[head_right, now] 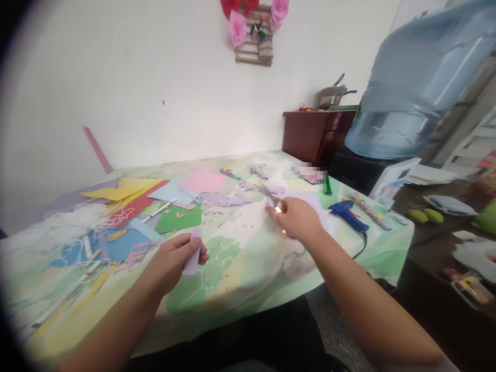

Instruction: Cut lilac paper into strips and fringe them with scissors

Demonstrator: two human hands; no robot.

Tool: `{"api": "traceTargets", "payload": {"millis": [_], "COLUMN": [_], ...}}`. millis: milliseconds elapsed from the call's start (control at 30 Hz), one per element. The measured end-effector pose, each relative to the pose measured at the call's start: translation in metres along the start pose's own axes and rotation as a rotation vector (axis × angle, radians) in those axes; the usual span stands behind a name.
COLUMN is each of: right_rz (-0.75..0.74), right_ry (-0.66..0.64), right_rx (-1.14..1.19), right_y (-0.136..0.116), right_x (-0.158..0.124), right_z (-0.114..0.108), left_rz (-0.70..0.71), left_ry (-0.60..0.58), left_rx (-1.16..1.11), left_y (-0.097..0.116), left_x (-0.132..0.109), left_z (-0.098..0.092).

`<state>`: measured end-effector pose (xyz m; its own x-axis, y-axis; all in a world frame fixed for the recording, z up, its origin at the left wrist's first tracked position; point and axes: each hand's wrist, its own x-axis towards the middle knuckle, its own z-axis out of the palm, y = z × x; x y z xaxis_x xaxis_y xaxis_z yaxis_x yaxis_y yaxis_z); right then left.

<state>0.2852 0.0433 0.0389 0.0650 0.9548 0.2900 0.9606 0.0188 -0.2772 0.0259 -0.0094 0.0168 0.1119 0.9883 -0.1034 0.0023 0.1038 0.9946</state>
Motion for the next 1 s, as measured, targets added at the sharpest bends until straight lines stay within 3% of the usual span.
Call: {"api": "traceTargets", "payload": {"millis": [100,167,300,533,733,900,1000], "right_rz": [-0.265,-0.363,-0.461,-0.510,-0.534,-0.581,-0.608], "right_ry": [-0.203,-0.294,-0.346,-0.266,-0.296,-0.304,-0.310], "right_rx": [0.149,0.193,0.234,0.222,0.214,0.236,0.255], "right_y": [-0.042,-0.062,-0.085,-0.098,-0.102,-0.104,-0.102], "right_x": [-0.008,-0.009,-0.002,0.007,0.009,0.005,0.004], "right_z": [0.010,0.020,0.039,0.060,0.068,0.069,0.069], "left_rz": [-0.019,-0.024,-0.056,0.034,0.071,0.116,0.194], "left_ry": [0.035,0.036,0.002,0.046,0.055,0.014,0.051], "left_rx": [-0.048,-0.029,0.020,-0.072,-0.029,0.168,0.256], "left_y": [0.001,0.001,0.003,0.001,-0.004,-0.004,-0.004], "left_x": [0.018,0.028,0.039,0.047,0.046,0.041,0.039], "left_z": [-0.006,-0.010,-0.016,-0.022,-0.021,-0.021,-0.020]}}
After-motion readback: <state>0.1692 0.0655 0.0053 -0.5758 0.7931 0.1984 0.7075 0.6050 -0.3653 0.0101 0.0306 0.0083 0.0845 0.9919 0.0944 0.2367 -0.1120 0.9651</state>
